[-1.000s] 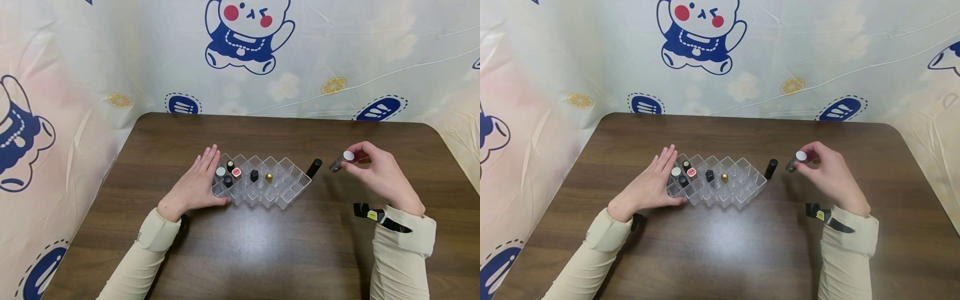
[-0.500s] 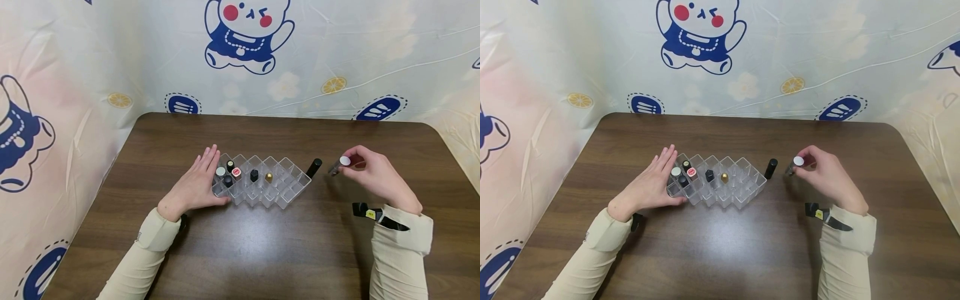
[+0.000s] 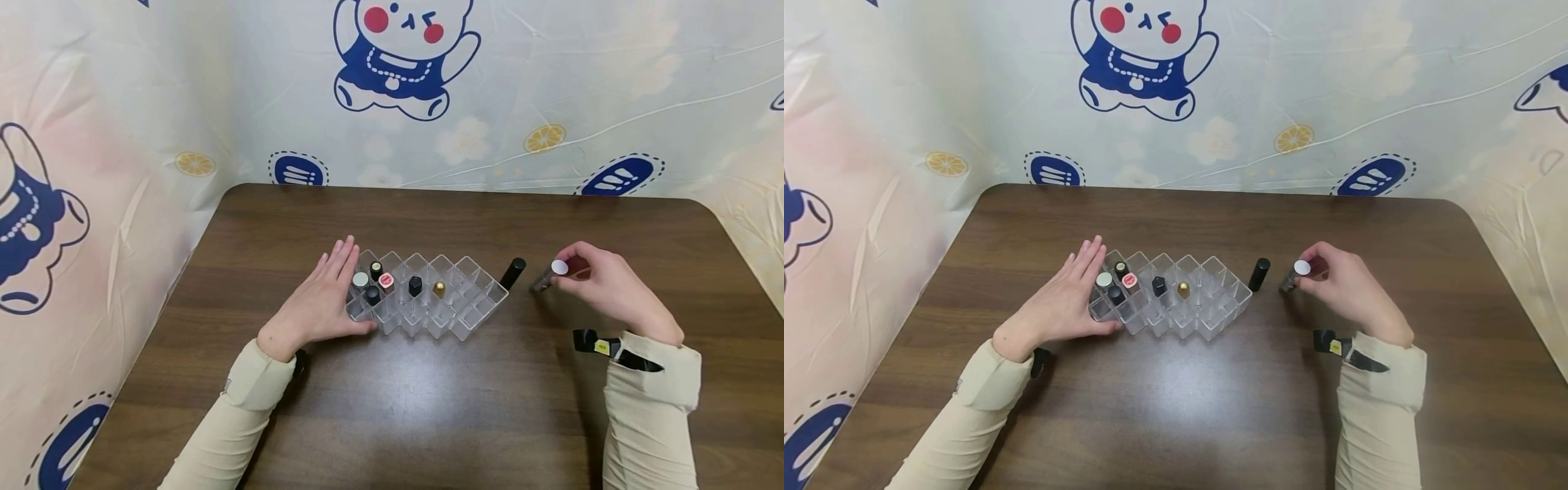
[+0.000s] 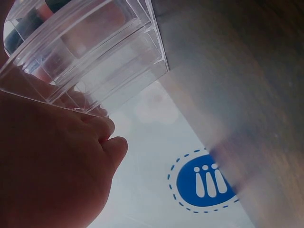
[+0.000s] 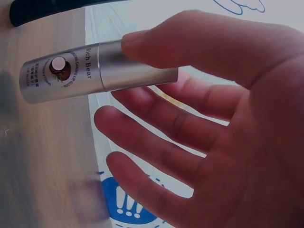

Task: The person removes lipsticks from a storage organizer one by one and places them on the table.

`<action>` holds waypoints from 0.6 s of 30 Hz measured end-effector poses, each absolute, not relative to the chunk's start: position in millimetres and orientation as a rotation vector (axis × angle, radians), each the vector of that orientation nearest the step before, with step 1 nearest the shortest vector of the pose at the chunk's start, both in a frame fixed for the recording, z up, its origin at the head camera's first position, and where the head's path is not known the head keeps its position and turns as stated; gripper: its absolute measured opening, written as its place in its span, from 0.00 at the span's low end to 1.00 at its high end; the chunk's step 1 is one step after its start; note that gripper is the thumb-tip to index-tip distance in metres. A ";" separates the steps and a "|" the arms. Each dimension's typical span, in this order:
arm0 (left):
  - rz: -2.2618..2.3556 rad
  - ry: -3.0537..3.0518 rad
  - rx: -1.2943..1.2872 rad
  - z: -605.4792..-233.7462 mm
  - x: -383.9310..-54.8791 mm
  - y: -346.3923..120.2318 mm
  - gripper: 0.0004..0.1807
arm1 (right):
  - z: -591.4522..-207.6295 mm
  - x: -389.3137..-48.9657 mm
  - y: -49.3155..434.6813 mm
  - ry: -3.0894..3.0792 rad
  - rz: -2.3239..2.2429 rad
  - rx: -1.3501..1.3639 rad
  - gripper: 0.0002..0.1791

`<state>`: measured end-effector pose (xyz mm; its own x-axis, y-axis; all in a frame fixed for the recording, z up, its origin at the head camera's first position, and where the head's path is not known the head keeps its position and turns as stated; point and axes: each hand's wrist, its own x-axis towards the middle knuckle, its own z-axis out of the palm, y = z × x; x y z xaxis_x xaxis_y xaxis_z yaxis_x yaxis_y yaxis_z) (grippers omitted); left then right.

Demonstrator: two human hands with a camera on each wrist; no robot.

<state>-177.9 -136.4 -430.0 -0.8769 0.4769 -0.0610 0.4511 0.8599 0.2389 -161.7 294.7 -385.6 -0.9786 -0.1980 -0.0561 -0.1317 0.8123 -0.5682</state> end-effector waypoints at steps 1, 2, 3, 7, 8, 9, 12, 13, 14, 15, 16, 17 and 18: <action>0.331 2.914 0.729 -430.0 -178.0 -136.4 0.70 | -386.3 -162.2 294.8 2.879 -0.893 -0.263 0.16; 0.330 2.914 0.728 -430.1 -177.9 -136.3 0.69 | -386.9 -162.8 294.9 2.877 -0.895 -0.264 0.16; 0.331 2.913 0.730 -430.0 -177.9 -136.3 0.69 | -387.5 -163.3 295.0 2.876 -0.895 -0.266 0.16; 0.335 2.913 0.730 -430.2 -178.0 -136.1 0.69 | -389.5 -164.6 295.2 2.870 -0.895 -0.268 0.16; 0.335 2.913 0.730 -430.3 -178.0 -136.1 0.69 | -389.8 -164.8 295.3 2.871 -0.892 -0.266 0.16; 0.335 2.913 0.731 -430.4 -178.1 -136.1 0.69 | -390.2 -165.0 295.4 2.871 -0.889 -0.265 0.16; 0.333 2.912 0.729 -430.6 -178.3 -136.2 0.69 | -391.1 -165.4 295.5 2.871 -0.887 -0.258 0.16; 0.330 2.913 0.732 -430.6 -178.4 -136.3 0.69 | -391.2 -165.4 295.7 2.869 -0.889 -0.258 0.16; 0.330 2.914 0.732 -430.5 -178.5 -136.3 0.69 | -391.2 -165.4 295.8 2.867 -0.892 -0.257 0.16; 0.331 2.914 0.731 -430.4 -178.6 -136.3 0.69 | -391.5 -165.6 295.8 2.869 -0.889 -0.255 0.16; 0.332 2.915 0.731 -430.3 -178.8 -136.3 0.69 | -391.5 -165.6 295.8 2.869 -0.890 -0.254 0.16; 0.332 2.915 0.731 -430.2 -178.7 -136.3 0.69 | -391.4 -165.6 295.7 2.870 -0.889 -0.254 0.16; 0.330 2.916 0.731 -430.2 -178.5 -136.3 0.69 | -391.5 -165.7 295.7 2.871 -0.887 -0.253 0.16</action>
<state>-178.5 -136.3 -430.2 -0.8767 0.4773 -0.0606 0.4516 0.8599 0.2380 -165.7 295.7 -391.5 -0.9780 -0.1963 -0.0702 -0.1225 0.8134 -0.5686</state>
